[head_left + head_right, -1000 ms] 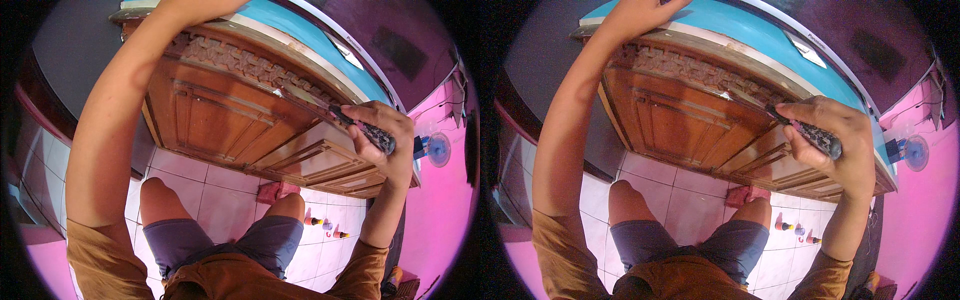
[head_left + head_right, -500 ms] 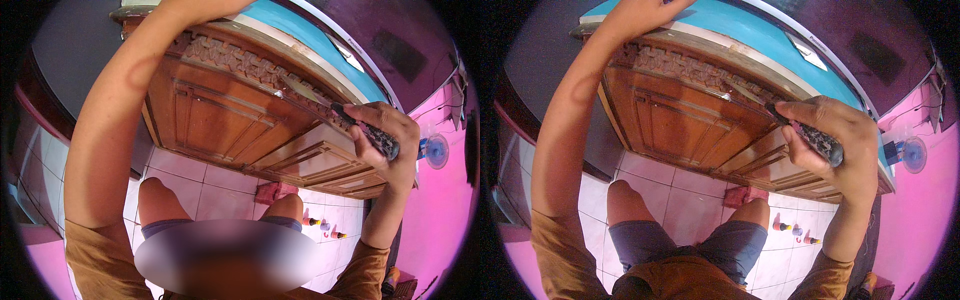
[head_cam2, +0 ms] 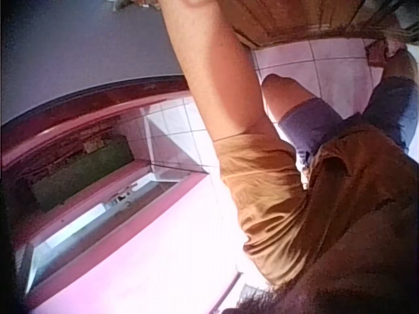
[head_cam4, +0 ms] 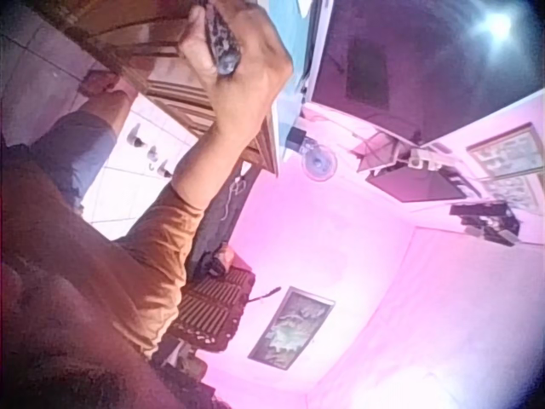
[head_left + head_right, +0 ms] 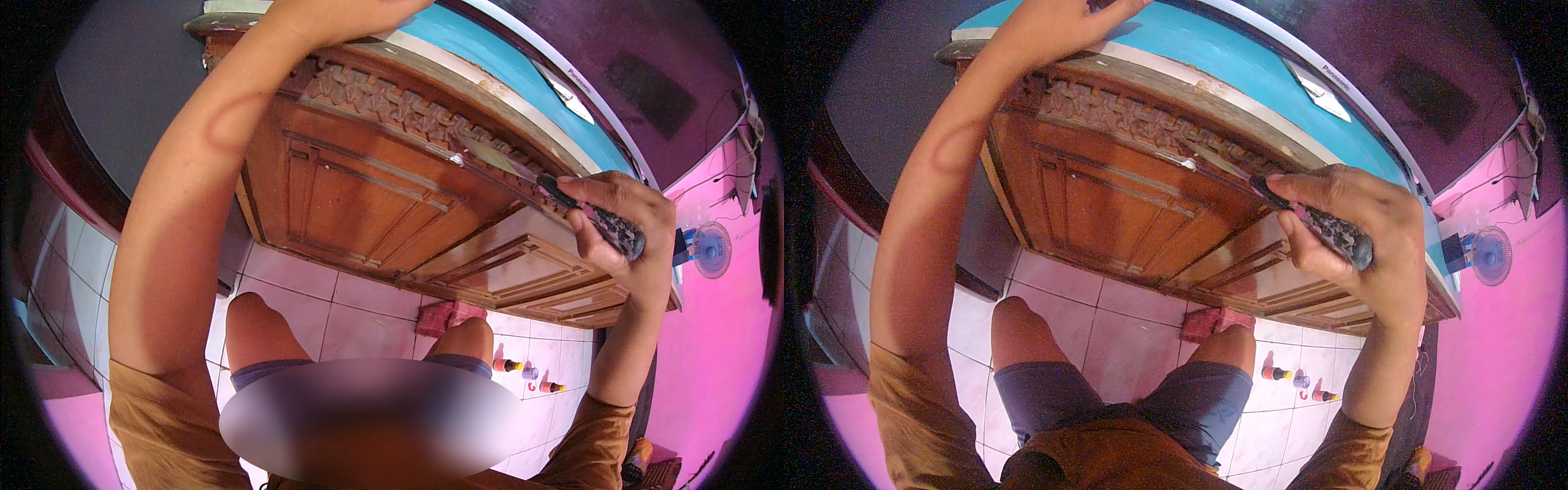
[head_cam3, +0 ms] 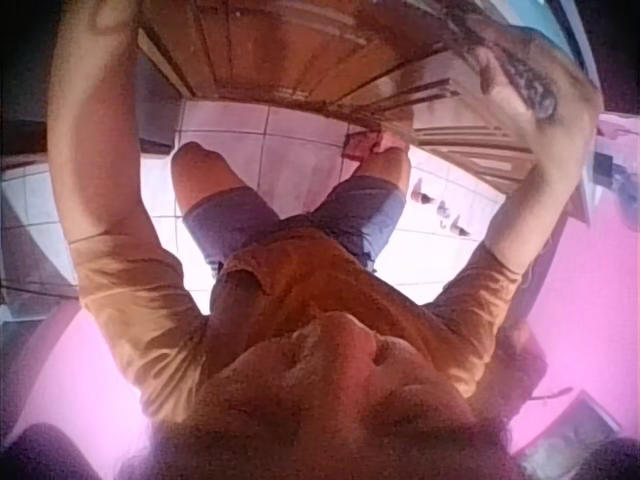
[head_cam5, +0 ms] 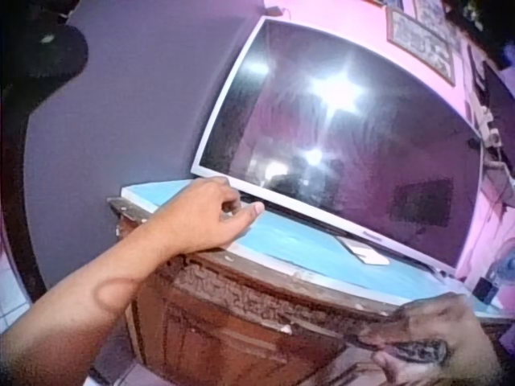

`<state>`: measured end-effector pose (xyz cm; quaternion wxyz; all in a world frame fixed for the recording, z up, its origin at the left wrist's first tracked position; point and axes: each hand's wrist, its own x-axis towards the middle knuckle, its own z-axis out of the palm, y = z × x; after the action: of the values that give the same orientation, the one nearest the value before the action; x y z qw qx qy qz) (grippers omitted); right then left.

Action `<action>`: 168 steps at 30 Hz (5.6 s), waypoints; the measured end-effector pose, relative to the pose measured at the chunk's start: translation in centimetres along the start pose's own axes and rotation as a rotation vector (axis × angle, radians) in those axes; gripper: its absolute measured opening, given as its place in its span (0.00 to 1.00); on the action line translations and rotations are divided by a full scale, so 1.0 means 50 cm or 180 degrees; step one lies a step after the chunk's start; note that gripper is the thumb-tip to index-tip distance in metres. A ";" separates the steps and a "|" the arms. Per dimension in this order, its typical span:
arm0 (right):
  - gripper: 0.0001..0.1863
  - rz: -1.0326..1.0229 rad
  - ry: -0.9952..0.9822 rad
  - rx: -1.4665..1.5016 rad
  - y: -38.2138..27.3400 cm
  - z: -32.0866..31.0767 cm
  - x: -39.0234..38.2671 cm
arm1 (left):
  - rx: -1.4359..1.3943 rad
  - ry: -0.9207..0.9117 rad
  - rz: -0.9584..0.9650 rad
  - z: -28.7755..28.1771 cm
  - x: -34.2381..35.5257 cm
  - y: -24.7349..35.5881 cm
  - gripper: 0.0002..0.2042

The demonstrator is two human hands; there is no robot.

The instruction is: The person uses a scraper to apply and smooth white putty or filler into a damaged wooden groove of a cabinet.

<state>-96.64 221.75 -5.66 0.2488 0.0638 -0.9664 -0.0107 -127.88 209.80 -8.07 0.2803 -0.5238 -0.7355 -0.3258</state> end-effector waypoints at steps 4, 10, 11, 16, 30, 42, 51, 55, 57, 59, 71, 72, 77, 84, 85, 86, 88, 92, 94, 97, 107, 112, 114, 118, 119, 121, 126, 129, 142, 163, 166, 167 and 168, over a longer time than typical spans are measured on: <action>0.13 0.0062 -0.0091 -0.0048 -0.009 0.003 0.001 | 0.0005 -0.0004 -0.0060 -0.005 -0.003 0.000 0.29; 0.13 0.0007 -0.0071 -0.0356 -0.019 0.004 -0.003 | -0.0033 -0.0050 0.0022 -0.003 0.001 0.009 0.29; 0.13 0.0018 -0.0078 -0.0351 -0.015 0.006 -0.003 | -0.0003 -0.0173 -0.0080 -0.003 0.002 0.013 0.30; 0.13 -0.0508 -0.0312 -0.0462 0.012 -0.004 0.006 | -0.0097 0.0023 0.0047 0.004 -0.003 0.000 0.30; 0.15 -0.0358 -0.0010 -0.0124 0.016 -0.013 0.004 | -0.0111 0.0143 0.0081 0.003 -0.002 -0.005 0.30; 0.15 -0.0206 -0.0059 -0.0081 0.015 0.004 -0.002 | -0.0051 -0.0021 0.0017 -0.001 0.002 -0.007 0.30; 0.15 -0.0222 0.0122 -0.0168 -0.003 0.013 -0.005 | -0.0082 -0.0107 -0.0009 -0.003 0.002 -0.006 0.31; 0.16 -0.0126 0.0050 -0.0314 -0.018 0.023 -0.006 | -0.0057 -0.0326 -0.0098 -0.009 0.006 0.004 0.30; 0.16 -0.0021 0.0100 -0.0333 -0.021 0.026 -0.007 | -0.0068 -0.0441 -0.0146 -0.006 0.007 0.005 0.30; 0.13 0.0180 -0.0181 -0.0303 -0.026 0.026 -0.009 | 0.0034 -0.0178 0.0009 0.005 0.003 -0.009 0.30; 0.13 0.0076 0.0018 -0.0217 -0.016 0.007 -0.029 | -0.0136 0.0050 0.0072 -0.010 -0.002 -0.003 0.28; 0.13 0.0103 0.0051 -0.0161 -0.014 0.010 -0.031 | -0.0126 0.0011 0.0069 -0.003 -0.001 -0.002 0.28; 0.16 0.0051 0.0257 -0.0007 -0.002 0.028 -0.035 | -0.0173 0.0002 -0.0038 -0.001 -0.001 -0.003 0.29; 0.18 -0.0161 0.0315 -0.0267 -0.011 0.038 -0.035 | -0.0050 -0.0250 -0.0184 -0.007 0.003 0.002 0.29; 0.18 -0.0246 0.0381 -0.0341 -0.016 0.042 -0.035 | -0.0061 -0.0252 -0.0181 -0.005 0.003 0.002 0.29; 0.18 -0.0239 0.0376 -0.0346 -0.026 0.043 -0.036 | -0.0028 -0.0241 -0.0135 -0.003 0.003 0.002 0.29; 0.19 -0.0170 0.0284 -0.0613 -0.046 0.041 -0.035 | 0.0004 -0.0239 -0.0088 -0.001 0.002 0.004 0.30; 0.18 -0.0020 0.0296 -0.0559 -0.047 0.049 -0.034 | 0.0032 -0.0286 -0.0131 0.000 0.001 0.007 0.30; 0.14 0.0339 0.0201 -0.0529 -0.043 0.037 -0.033 | 0.0058 -0.0232 -0.0092 -0.002 0.002 0.008 0.30; 0.15 0.0101 0.0370 -0.0365 -0.029 0.056 -0.049 | 0.0045 -0.0162 -0.0057 -0.002 -0.001 0.008 0.29; 0.15 -0.0139 0.0739 -0.0283 0.010 0.039 -0.083 | 0.0014 0.0036 -0.0036 0.008 -0.003 0.005 0.28; 0.15 0.0001 0.0707 -0.0088 0.013 0.061 -0.086 | 0.0083 -0.0004 -0.0143 0.006 -0.006 0.005 0.29; 0.15 0.0044 0.0720 -0.0072 0.015 0.066 -0.089 | 0.0065 0.0061 -0.0073 0.006 -0.006 0.006 0.29; 0.17 0.0074 0.0765 -0.0133 0.017 0.074 -0.096 | 0.0104 0.0030 -0.0017 0.003 -0.005 0.006 0.29; 0.17 0.0042 0.0809 -0.0126 0.015 0.075 -0.097 | 0.0111 0.0011 -0.0048 0.002 -0.004 0.008 0.29; 0.18 -0.0083 0.0800 -0.0263 0.012 0.088 -0.098 | 0.0135 -0.0034 -0.0091 0.006 -0.003 0.007 0.29; 0.18 -0.0016 0.0926 -0.0346 0.002 0.109 -0.113 | -0.0105 0.0024 -0.0038 -0.007 -0.005 0.012 0.28; 0.15 0.0575 0.0939 0.0468 0.002 0.127 -0.141 | -0.0061 0.0082 0.0034 0.010 -0.004 0.007 0.27; 0.22 0.2479 0.2872 0.3452 -0.121 0.345 -0.316 | -0.0031 0.0412 0.0252 0.022 -0.006 -0.007 0.26; 0.17 0.2966 0.2828 0.4387 -0.054 0.265 -0.250 | 0.0111 0.0509 0.0342 0.042 -0.004 -0.030 0.25; 0.17 0.3016 0.2797 0.4353 -0.044 0.261 -0.239 | 0.0100 0.0535 0.0344 0.041 -0.004 -0.029 0.25; 0.17 0.3009 0.2786 0.4344 -0.044 0.260 -0.237 | 0.0039 0.0486 0.0298 0.040 -0.005 -0.027 0.25; 0.17 0.3020 0.2806 0.4351 -0.045 0.261 -0.236 | 0.0038 0.0489 0.0289 0.034 -0.006 -0.018 0.25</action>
<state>-92.44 220.90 -22.85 0.4791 -0.2060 -0.5069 0.6864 -128.77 210.73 -9.52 0.3535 -0.5283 -0.6892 -0.3476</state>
